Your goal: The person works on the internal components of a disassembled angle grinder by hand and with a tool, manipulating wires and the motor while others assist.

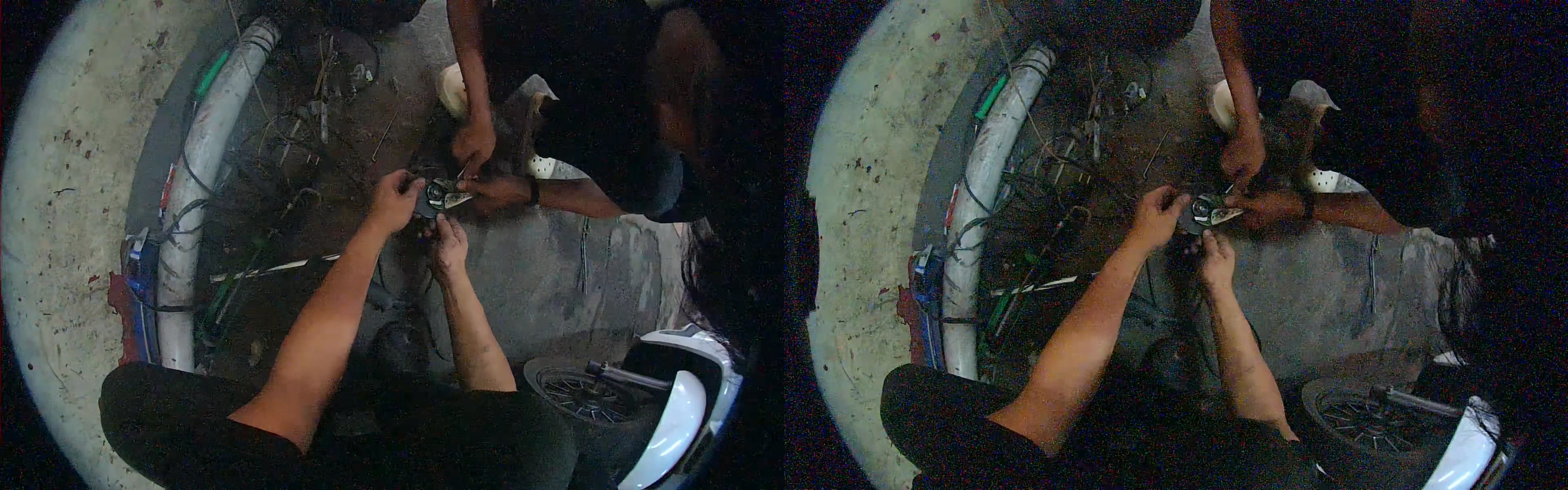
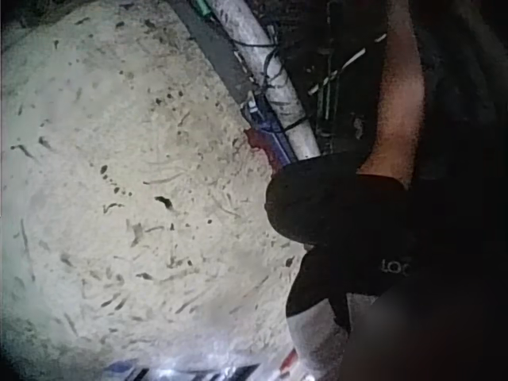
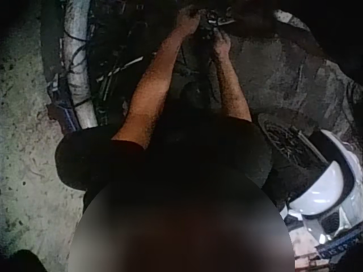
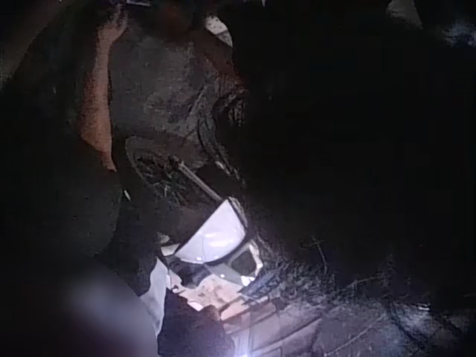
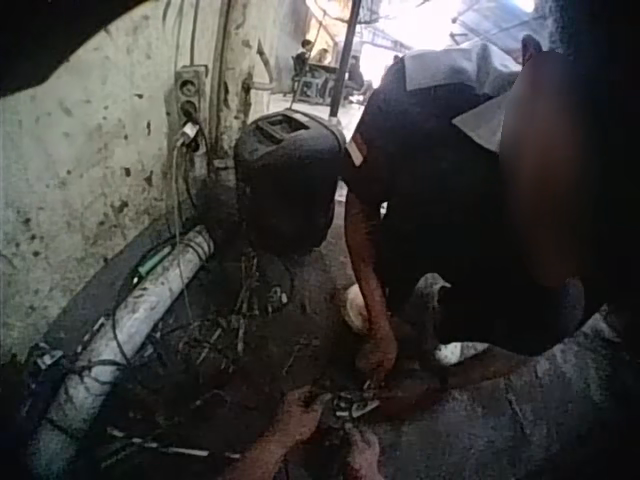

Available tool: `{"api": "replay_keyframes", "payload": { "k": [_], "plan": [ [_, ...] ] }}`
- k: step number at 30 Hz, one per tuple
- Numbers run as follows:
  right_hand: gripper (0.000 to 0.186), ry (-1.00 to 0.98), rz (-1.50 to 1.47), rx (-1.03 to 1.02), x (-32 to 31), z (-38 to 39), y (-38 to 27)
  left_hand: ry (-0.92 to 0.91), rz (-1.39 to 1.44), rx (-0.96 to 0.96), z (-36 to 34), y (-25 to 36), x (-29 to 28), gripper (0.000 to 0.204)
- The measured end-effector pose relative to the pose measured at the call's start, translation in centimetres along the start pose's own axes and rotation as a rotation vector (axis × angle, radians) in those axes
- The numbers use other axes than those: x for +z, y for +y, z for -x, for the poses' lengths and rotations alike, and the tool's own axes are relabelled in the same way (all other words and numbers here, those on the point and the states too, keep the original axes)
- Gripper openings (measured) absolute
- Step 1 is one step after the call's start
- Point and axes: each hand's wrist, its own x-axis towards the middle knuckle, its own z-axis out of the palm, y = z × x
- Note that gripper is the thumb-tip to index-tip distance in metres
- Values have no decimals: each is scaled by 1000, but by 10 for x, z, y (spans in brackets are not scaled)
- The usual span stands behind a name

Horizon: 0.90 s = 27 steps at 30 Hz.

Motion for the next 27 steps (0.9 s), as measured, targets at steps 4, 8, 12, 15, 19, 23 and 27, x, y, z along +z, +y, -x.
{"api": "replay_keyframes", "payload": {
  "k": [4,8,12,15,19,23,27],
  "plan": [
    [16,-73,-14,-16,13,5,-5,9,-128,85,-6,-6,-12,28],
    [16,-82,-117,37,13,5,-7,57,-102,0,2,9,-10,26],
    [15,-50,-139,41,17,9,-9,-6,-17,66,-2,-4,-10,24],
    [16,-50,-17,-24,19,7,-7,62,-31,95,-5,-14,-7,23],
    [18,-9,-8,-94,9,6,-7,-4,12,51,0,5,1,22],
    [17,34,-180,32,16,3,2,-30,55,41,-5,-5,-8,22],
    [17,41,-133,24,19,6,6,-31,-323,37,-22,7,-16,31]
  ]
}}
